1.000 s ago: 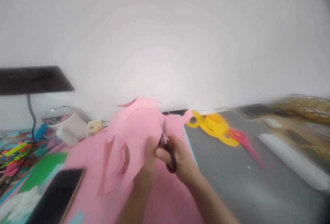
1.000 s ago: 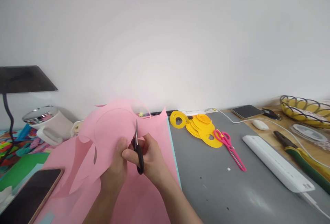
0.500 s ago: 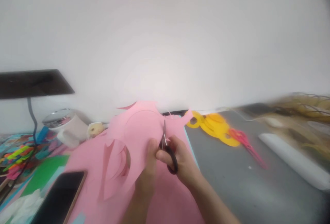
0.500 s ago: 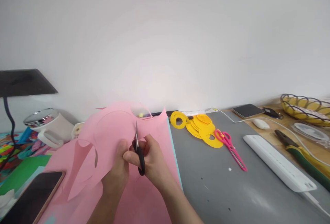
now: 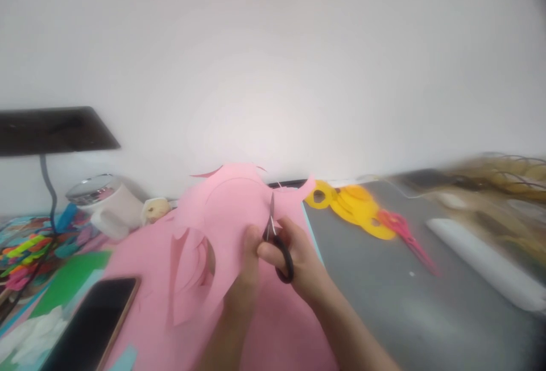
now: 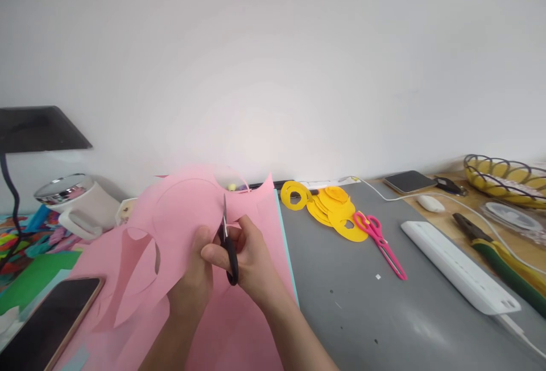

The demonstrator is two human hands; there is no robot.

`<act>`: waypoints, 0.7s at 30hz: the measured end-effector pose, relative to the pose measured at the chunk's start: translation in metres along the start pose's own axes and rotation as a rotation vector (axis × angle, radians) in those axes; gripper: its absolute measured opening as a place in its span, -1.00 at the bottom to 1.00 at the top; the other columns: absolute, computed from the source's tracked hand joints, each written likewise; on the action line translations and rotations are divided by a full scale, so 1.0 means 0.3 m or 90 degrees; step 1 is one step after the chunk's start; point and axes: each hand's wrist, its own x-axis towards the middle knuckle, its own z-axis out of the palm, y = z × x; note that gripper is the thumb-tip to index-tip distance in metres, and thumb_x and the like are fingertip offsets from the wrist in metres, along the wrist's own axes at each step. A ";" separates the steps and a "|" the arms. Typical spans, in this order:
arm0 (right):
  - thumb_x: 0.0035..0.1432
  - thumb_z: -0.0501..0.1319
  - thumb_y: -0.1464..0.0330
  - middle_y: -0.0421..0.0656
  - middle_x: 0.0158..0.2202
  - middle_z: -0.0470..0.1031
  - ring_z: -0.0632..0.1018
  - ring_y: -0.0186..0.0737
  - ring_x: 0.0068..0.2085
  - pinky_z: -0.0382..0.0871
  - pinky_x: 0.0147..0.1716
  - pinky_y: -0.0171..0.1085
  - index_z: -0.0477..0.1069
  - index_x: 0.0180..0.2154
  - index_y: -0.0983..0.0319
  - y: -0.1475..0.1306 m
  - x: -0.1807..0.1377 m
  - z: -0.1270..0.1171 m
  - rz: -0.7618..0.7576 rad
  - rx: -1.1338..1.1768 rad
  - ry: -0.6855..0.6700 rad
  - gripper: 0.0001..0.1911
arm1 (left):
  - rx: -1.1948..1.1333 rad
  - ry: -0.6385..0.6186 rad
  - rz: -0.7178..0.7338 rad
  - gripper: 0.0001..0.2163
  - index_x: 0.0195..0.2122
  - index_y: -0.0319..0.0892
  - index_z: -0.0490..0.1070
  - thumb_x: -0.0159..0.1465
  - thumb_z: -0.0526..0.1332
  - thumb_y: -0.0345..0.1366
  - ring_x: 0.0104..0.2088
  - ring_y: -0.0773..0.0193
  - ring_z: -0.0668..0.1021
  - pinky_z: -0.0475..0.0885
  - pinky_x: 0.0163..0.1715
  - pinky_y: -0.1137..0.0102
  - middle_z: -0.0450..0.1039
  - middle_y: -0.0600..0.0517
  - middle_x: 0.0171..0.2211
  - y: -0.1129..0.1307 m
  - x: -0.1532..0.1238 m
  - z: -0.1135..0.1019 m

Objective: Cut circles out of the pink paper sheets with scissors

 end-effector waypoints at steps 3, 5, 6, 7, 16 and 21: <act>-0.11 0.43 0.37 -0.42 -0.61 0.11 0.07 -0.48 -0.58 -0.03 -0.63 -0.43 0.13 -0.50 0.19 -0.001 0.002 0.002 -0.002 -0.006 0.004 -0.58 | -0.005 0.028 0.019 -0.76 -0.32 -0.16 0.44 0.11 0.33 -0.11 -0.29 0.12 0.57 0.52 -0.21 0.16 0.47 0.01 -0.36 0.001 0.004 -0.003; -0.11 0.42 0.37 -0.42 -0.62 0.11 0.08 -0.48 -0.58 -0.03 -0.64 -0.43 0.14 -0.50 0.19 0.000 0.002 0.002 0.005 -0.010 0.006 -0.59 | -0.007 0.022 0.025 -0.76 -0.35 -0.16 0.44 0.11 0.32 -0.11 -0.30 0.12 0.57 0.52 -0.21 0.17 0.48 0.01 -0.37 0.000 0.008 -0.007; -0.10 0.42 0.37 -0.43 -0.62 0.11 0.08 -0.47 -0.58 -0.04 -0.64 -0.43 0.13 -0.50 0.19 0.001 0.002 0.002 0.008 -0.011 0.007 -0.59 | -0.003 0.017 0.023 -0.77 -0.36 -0.16 0.44 0.11 0.32 -0.10 -0.29 0.12 0.57 0.52 -0.21 0.17 0.49 0.01 -0.37 -0.001 0.011 -0.010; -0.10 0.42 0.37 -0.43 -0.63 0.11 0.09 -0.47 -0.58 -0.04 -0.65 -0.43 0.13 -0.50 0.19 0.002 0.001 0.002 0.012 -0.013 0.008 -0.59 | 0.003 0.016 0.021 -0.76 -0.36 -0.16 0.45 0.11 0.31 -0.09 -0.28 0.12 0.57 0.51 -0.21 0.18 0.49 0.01 -0.36 -0.002 0.014 -0.013; -0.10 0.41 0.27 -0.36 -0.59 0.29 0.21 -0.43 -0.56 0.09 -0.59 -0.38 0.17 -0.45 0.19 0.000 -0.002 0.000 0.023 -0.053 0.015 -0.60 | -0.006 0.012 0.057 -0.81 -0.44 -0.15 0.45 0.11 0.32 -0.14 -0.46 0.27 0.51 0.49 -0.42 0.33 0.41 0.09 -0.51 -0.001 0.022 -0.017; -0.09 0.39 0.27 -0.33 -0.60 0.33 0.32 -0.35 -0.52 0.18 -0.54 -0.35 0.21 -0.39 0.19 -0.013 -0.004 0.016 0.044 -0.087 0.026 -0.64 | -0.026 -0.045 0.037 -0.67 -0.65 -0.16 0.29 0.16 0.28 -0.13 -0.66 0.41 0.33 0.30 -0.68 0.44 0.22 0.16 -0.69 0.004 0.019 -0.015</act>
